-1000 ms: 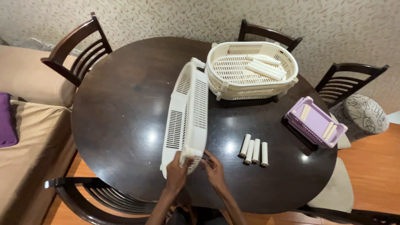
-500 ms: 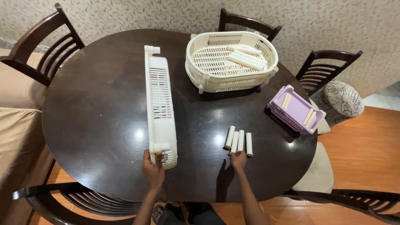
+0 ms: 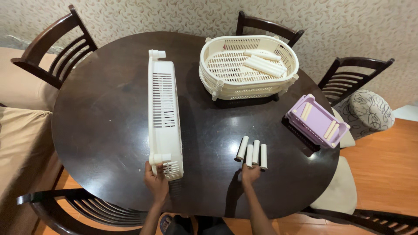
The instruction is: The person assembles a two-tier dish rack by inserting plastic support rods into the base and top trays, then stacking the trays together. They handle the trays and rods by hand, aligning and pressing the components into place.
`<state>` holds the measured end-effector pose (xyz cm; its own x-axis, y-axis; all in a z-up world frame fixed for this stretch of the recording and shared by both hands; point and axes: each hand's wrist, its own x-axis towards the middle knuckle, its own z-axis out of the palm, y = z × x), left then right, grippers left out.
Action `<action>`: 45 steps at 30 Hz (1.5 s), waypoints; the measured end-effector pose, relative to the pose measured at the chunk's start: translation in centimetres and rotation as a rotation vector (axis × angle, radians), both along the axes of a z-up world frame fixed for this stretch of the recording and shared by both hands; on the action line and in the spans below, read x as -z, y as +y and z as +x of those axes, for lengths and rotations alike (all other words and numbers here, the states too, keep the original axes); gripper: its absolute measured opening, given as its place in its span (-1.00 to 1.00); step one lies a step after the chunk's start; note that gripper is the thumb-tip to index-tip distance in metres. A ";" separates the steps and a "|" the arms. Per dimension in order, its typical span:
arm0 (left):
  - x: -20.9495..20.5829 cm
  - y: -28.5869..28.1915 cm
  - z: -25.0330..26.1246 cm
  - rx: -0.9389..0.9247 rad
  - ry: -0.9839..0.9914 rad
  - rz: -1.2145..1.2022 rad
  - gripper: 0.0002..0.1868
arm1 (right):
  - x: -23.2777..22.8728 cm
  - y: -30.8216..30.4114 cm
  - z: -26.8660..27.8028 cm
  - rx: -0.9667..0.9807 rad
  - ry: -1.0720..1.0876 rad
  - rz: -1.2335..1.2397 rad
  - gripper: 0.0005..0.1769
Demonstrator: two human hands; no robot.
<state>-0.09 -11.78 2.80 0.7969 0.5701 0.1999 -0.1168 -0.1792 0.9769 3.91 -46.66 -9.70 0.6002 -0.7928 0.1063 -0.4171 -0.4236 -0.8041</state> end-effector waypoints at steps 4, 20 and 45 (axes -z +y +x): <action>-0.7 0.3 0.3 -0.053 -0.036 -0.012 -0.29 | -1.5 0.3 -3.8 0.110 -0.213 0.396 -0.55; -2.3 0.7 1.1 -0.130 -0.025 -0.118 -0.26 | -22.5 3.5 -10.1 -0.703 -0.664 1.365 -0.34; -3.3 0.4 0.2 0.242 0.275 0.078 -0.13 | -23.2 10.7 -6.8 -0.959 0.125 0.754 -0.63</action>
